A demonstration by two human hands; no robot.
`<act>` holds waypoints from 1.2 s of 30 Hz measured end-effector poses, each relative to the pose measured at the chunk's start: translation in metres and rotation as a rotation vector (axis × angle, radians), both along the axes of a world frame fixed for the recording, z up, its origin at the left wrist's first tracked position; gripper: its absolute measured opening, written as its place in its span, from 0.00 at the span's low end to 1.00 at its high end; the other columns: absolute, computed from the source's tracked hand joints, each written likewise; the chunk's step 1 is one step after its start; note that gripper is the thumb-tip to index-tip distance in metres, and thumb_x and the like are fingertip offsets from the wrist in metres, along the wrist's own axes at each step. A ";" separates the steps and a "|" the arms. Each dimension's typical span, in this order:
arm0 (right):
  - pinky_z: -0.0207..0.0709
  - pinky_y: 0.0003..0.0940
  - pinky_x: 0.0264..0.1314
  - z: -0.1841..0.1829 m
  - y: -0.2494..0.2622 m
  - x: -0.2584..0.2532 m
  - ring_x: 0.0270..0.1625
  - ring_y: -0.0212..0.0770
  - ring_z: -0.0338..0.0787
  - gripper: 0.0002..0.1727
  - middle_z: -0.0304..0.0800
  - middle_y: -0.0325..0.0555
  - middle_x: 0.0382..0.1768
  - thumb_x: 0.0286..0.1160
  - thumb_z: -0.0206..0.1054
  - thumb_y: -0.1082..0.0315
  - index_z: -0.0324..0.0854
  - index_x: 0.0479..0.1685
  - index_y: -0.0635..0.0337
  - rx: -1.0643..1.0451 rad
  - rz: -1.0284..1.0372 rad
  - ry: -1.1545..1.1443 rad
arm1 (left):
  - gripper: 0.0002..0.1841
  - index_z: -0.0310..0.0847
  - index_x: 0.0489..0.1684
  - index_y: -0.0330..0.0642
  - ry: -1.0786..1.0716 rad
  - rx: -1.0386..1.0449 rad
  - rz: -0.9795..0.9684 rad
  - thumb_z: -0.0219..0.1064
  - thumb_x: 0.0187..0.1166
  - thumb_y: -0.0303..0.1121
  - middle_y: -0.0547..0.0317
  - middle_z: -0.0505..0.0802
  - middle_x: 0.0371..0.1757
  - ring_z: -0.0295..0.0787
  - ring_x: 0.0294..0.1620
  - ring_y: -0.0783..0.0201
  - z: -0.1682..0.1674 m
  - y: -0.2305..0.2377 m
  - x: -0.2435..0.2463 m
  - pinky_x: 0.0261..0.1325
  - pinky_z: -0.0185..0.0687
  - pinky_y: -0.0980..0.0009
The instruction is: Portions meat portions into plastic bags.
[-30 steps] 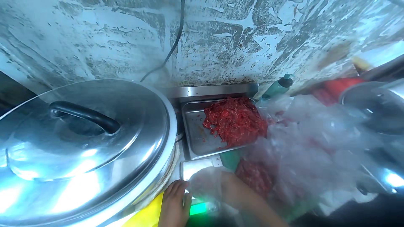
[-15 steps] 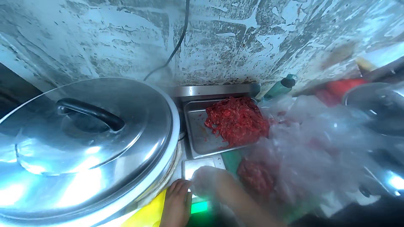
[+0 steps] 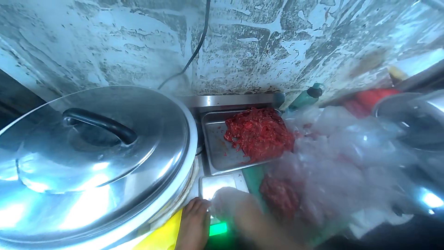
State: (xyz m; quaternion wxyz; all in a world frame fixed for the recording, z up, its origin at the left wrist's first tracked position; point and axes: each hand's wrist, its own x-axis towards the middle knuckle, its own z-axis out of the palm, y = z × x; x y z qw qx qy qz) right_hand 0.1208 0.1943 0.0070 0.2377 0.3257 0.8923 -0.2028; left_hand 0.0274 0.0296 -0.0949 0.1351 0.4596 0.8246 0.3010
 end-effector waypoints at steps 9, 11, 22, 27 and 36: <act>0.82 0.61 0.63 0.016 0.017 0.001 0.60 0.49 0.91 0.18 0.94 0.45 0.53 0.80 0.62 0.49 0.88 0.57 0.45 -0.139 -0.003 0.150 | 0.12 0.93 0.47 0.53 0.026 -0.017 0.037 0.60 0.81 0.37 0.65 0.95 0.54 0.83 0.72 0.58 0.005 0.013 -0.008 0.77 0.75 0.54; 0.80 0.58 0.67 0.017 0.022 0.004 0.62 0.49 0.90 0.17 0.94 0.46 0.54 0.75 0.66 0.52 0.90 0.55 0.48 -0.129 0.001 0.187 | 0.12 0.92 0.44 0.51 0.062 0.067 0.068 0.59 0.82 0.37 0.63 0.95 0.52 0.85 0.69 0.57 0.006 0.020 -0.012 0.74 0.78 0.53; 0.83 0.33 0.41 0.042 0.026 0.028 0.34 0.30 0.88 0.10 0.92 0.36 0.35 0.75 0.64 0.63 0.91 0.42 0.52 -0.155 -0.216 0.593 | 0.11 0.92 0.39 0.53 0.154 0.086 0.198 0.60 0.81 0.37 0.66 0.96 0.47 0.86 0.68 0.55 -0.006 0.027 -0.017 0.73 0.76 0.51; 0.87 0.27 0.38 0.052 0.034 0.044 0.32 0.27 0.90 0.05 0.93 0.31 0.33 0.76 0.68 0.66 0.90 0.42 0.50 -0.253 -0.299 0.761 | 0.11 0.92 0.38 0.55 0.195 0.060 0.207 0.60 0.79 0.36 0.69 0.96 0.48 0.83 0.71 0.55 -0.001 0.022 -0.014 0.75 0.73 0.50; 0.86 0.29 0.32 0.078 0.054 0.074 0.32 0.35 0.90 0.07 0.93 0.39 0.35 0.75 0.66 0.74 0.89 0.43 0.56 -0.240 -0.440 1.066 | 0.16 0.91 0.58 0.56 0.187 0.093 0.085 0.62 0.77 0.40 0.68 0.92 0.65 0.79 0.77 0.54 0.019 0.032 -0.013 0.78 0.72 0.48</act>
